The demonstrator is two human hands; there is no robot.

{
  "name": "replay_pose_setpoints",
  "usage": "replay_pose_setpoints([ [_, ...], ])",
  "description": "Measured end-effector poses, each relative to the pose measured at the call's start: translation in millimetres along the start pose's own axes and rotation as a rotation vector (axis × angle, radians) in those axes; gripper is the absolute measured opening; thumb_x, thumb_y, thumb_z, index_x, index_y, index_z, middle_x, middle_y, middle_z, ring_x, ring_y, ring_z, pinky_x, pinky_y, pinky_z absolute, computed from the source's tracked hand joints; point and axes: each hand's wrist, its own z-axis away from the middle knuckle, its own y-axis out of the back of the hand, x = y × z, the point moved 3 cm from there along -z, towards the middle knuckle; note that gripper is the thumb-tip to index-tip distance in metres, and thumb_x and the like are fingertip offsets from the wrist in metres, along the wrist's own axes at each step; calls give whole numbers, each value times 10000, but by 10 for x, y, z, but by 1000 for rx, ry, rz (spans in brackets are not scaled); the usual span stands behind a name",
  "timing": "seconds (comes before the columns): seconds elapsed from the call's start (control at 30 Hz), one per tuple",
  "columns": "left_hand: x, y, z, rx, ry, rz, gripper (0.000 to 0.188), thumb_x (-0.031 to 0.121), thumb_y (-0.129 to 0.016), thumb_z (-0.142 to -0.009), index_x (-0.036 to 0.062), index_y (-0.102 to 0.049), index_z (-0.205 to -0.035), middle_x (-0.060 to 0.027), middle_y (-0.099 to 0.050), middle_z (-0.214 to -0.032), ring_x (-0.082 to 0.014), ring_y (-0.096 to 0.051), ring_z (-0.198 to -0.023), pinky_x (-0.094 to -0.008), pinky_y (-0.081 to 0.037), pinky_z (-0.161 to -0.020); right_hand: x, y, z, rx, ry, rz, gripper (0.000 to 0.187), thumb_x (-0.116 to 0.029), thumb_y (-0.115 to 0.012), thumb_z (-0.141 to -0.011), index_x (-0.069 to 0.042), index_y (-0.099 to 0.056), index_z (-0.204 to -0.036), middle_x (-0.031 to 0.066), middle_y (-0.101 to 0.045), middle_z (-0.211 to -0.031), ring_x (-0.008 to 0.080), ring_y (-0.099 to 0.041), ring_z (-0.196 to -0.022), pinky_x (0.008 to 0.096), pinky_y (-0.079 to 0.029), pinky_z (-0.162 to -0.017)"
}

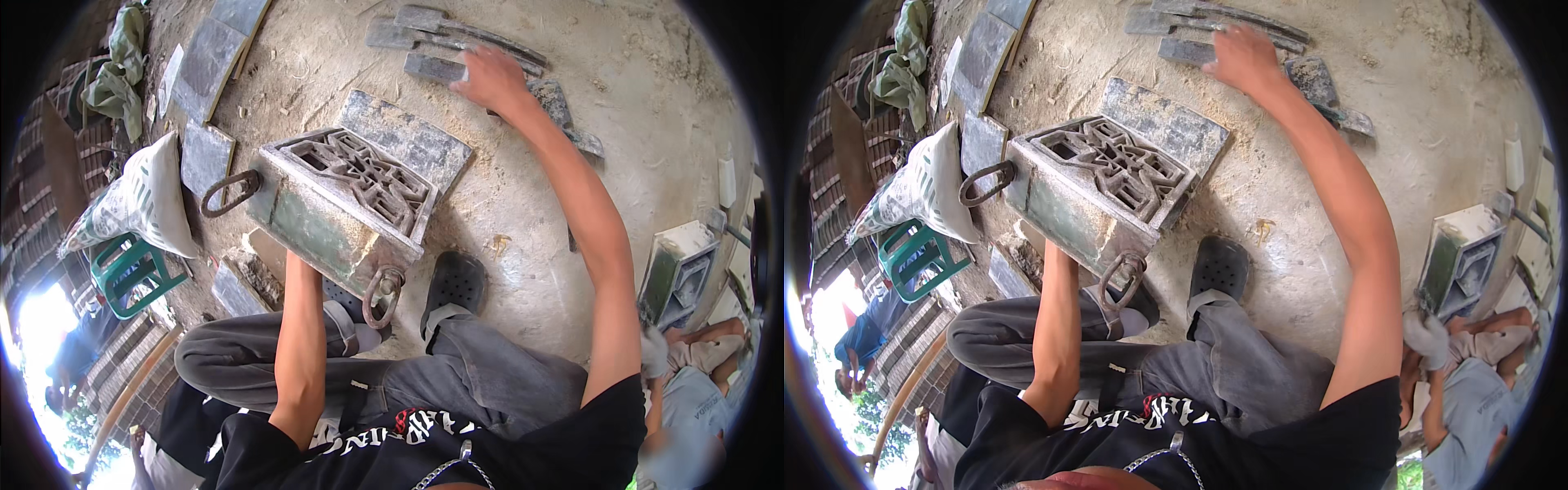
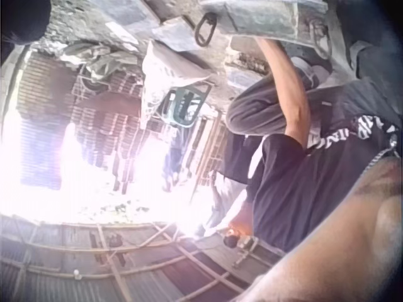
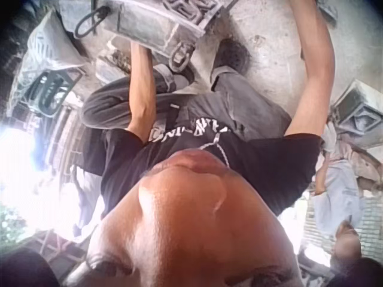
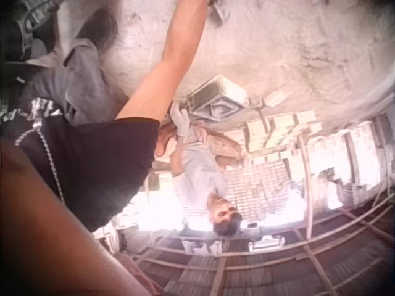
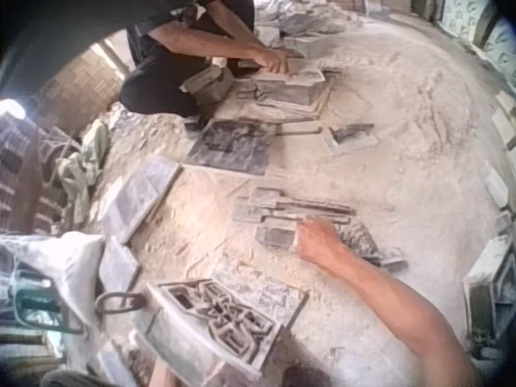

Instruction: The person assembles a decorative tile mold by placing stone pieces into a metal frame, then fills the mold with a sandy mixture using a trowel.

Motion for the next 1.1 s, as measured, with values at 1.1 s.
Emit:
replay_pose_setpoints([
  [1.1, 62, 160, 202, 49, 47, -44, 546, 448, -419, -1014, 33, -485, -1362, -172, -549, -1353, -304, -576, -1196, -465, -494, -1014, 128, -500, 63, 147, 60, -44, 600, -411, -655, -904, 3, -524, -1318, 158, -563, -1269, 324, -530, -1187, 461, -465, -965],
])
